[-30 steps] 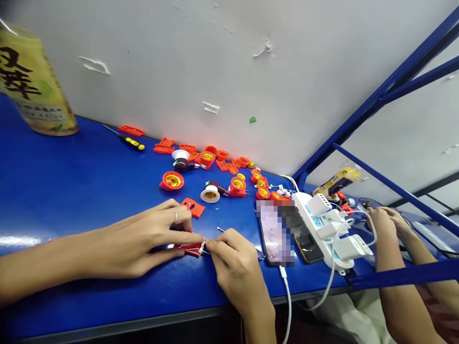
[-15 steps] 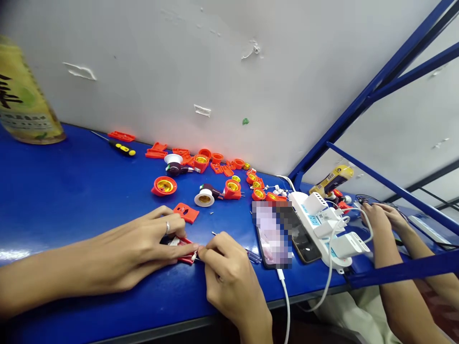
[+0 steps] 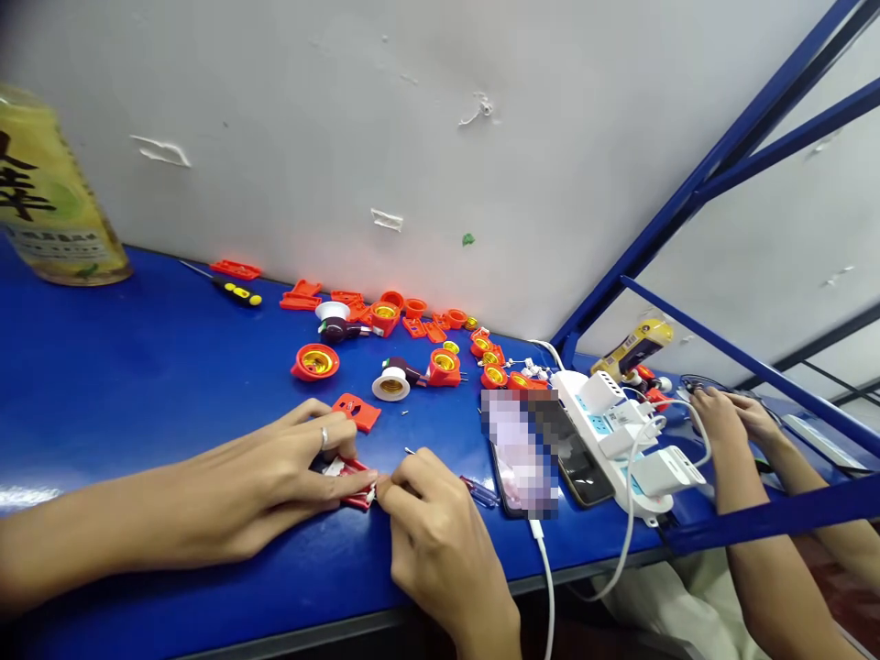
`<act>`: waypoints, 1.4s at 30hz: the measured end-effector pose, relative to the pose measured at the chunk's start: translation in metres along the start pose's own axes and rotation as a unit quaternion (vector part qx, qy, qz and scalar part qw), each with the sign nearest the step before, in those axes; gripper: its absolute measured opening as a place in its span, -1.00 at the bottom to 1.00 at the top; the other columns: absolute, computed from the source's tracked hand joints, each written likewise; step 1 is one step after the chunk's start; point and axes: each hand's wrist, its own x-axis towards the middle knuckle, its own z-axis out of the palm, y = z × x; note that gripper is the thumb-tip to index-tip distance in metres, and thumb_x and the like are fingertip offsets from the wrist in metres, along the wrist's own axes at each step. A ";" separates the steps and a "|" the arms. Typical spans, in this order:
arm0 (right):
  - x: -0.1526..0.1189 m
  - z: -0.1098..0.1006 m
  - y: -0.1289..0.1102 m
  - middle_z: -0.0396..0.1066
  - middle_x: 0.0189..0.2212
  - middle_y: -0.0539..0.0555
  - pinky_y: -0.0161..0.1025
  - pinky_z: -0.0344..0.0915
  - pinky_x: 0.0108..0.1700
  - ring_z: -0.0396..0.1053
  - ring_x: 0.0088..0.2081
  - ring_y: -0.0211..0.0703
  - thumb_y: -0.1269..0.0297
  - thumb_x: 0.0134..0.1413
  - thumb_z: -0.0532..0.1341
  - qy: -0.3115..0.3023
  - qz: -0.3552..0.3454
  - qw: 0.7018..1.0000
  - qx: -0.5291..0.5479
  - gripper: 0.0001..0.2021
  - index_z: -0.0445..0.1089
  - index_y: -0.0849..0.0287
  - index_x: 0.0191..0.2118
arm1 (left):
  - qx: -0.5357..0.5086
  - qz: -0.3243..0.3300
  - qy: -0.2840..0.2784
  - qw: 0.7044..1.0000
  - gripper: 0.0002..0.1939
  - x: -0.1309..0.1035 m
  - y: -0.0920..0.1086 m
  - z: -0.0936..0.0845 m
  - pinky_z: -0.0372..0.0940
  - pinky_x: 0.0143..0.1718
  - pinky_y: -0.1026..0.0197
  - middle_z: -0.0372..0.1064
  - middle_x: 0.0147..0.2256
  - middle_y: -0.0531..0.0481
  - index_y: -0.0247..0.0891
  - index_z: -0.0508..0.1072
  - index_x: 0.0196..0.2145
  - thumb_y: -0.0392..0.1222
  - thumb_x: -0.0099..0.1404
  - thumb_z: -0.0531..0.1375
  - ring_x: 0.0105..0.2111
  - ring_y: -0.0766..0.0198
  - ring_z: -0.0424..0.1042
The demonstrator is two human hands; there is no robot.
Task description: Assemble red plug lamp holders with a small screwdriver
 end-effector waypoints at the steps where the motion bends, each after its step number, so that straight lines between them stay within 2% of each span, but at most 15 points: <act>1: 0.000 0.000 0.000 0.39 -0.34 0.08 -0.29 0.32 -0.28 0.30 -0.32 -0.22 0.66 0.23 0.07 0.001 -0.003 1.000 0.001 -0.72 0.46 0.20 -0.23 | -0.006 -0.004 -0.007 1.000 -0.70 0.000 0.000 0.000 0.17 -0.06 0.12 0.27 -0.20 -0.04 -0.02 0.50 -0.01 -0.30 0.48 0.05 -0.27 0.18 0.25; 5: -0.001 -0.001 0.001 0.41 -0.31 0.09 -0.29 0.34 -0.25 0.33 -0.29 -0.21 0.66 0.22 0.08 -0.007 0.006 1.000 0.016 -0.71 0.47 0.20 -0.19 | -0.033 -0.022 -0.038 0.999 -0.71 0.001 -0.002 -0.001 0.20 -0.10 0.15 0.29 -0.16 -0.05 0.01 0.50 0.01 -0.26 0.50 0.06 -0.20 0.17 0.28; 13: -0.005 0.001 0.006 0.41 -0.30 0.10 -0.31 0.36 -0.24 0.39 -0.28 -0.24 0.58 0.27 0.10 0.013 0.036 0.996 0.075 -0.76 0.50 0.21 -0.18 | -0.072 -0.052 -0.038 0.995 -0.69 0.000 -0.006 0.003 0.21 -0.01 0.17 0.31 -0.10 -0.02 0.11 0.51 0.04 -0.26 0.47 0.13 -0.10 0.18 0.35; 18: -0.006 0.000 0.005 0.43 -0.29 0.07 -0.32 0.38 -0.22 0.42 -0.27 -0.26 0.58 0.28 0.13 0.028 0.050 0.994 0.089 -0.75 0.51 0.16 -0.13 | -0.083 -0.037 -0.029 0.995 -0.72 0.002 -0.003 0.003 0.20 -0.02 0.12 0.35 -0.15 -0.05 0.02 0.54 0.05 -0.23 0.47 0.16 -0.12 0.16 0.35; 23: -0.009 -0.001 0.004 0.44 -0.29 0.05 -0.34 0.40 -0.22 0.44 -0.27 -0.28 0.58 0.26 0.17 0.040 0.035 0.997 0.058 -0.77 0.51 0.17 -0.12 | -0.083 -0.047 -0.025 0.995 -0.73 0.003 0.000 0.003 0.19 -0.07 0.14 0.37 -0.16 -0.06 -0.03 0.56 0.04 -0.23 0.43 0.23 -0.17 0.20 0.34; 33: -0.010 -0.004 0.002 0.46 -0.30 0.05 -0.33 0.41 -0.22 0.45 -0.29 -0.26 0.59 0.23 0.19 0.067 0.024 0.997 0.011 -0.78 0.50 0.17 -0.16 | -0.071 -0.035 -0.008 0.997 -0.72 0.001 -0.003 0.006 0.16 -0.01 0.08 0.41 -0.17 -0.07 -0.14 0.51 0.07 -0.20 0.42 0.24 -0.16 0.17 0.35; 38: -0.010 -0.003 0.000 0.46 -0.33 0.07 -0.32 0.41 -0.23 0.44 -0.31 -0.25 0.60 0.23 0.18 0.071 0.013 0.997 -0.018 -0.79 0.49 0.19 -0.18 | -0.063 -0.033 -0.012 0.997 -0.71 0.003 -0.002 0.005 0.15 -0.03 0.09 0.38 -0.19 -0.07 -0.14 0.50 0.08 -0.22 0.42 0.24 -0.15 0.17 0.33; 42: -0.009 -0.002 0.000 0.46 -0.32 0.07 -0.32 0.42 -0.24 0.44 -0.31 -0.25 0.60 0.24 0.16 0.062 0.010 0.998 -0.021 -0.78 0.49 0.18 -0.18 | -0.048 -0.030 -0.032 0.998 -0.64 0.004 0.001 0.003 0.17 -0.14 0.14 0.31 -0.20 -0.06 -0.04 0.47 0.14 -0.27 0.42 0.22 -0.22 0.20 0.29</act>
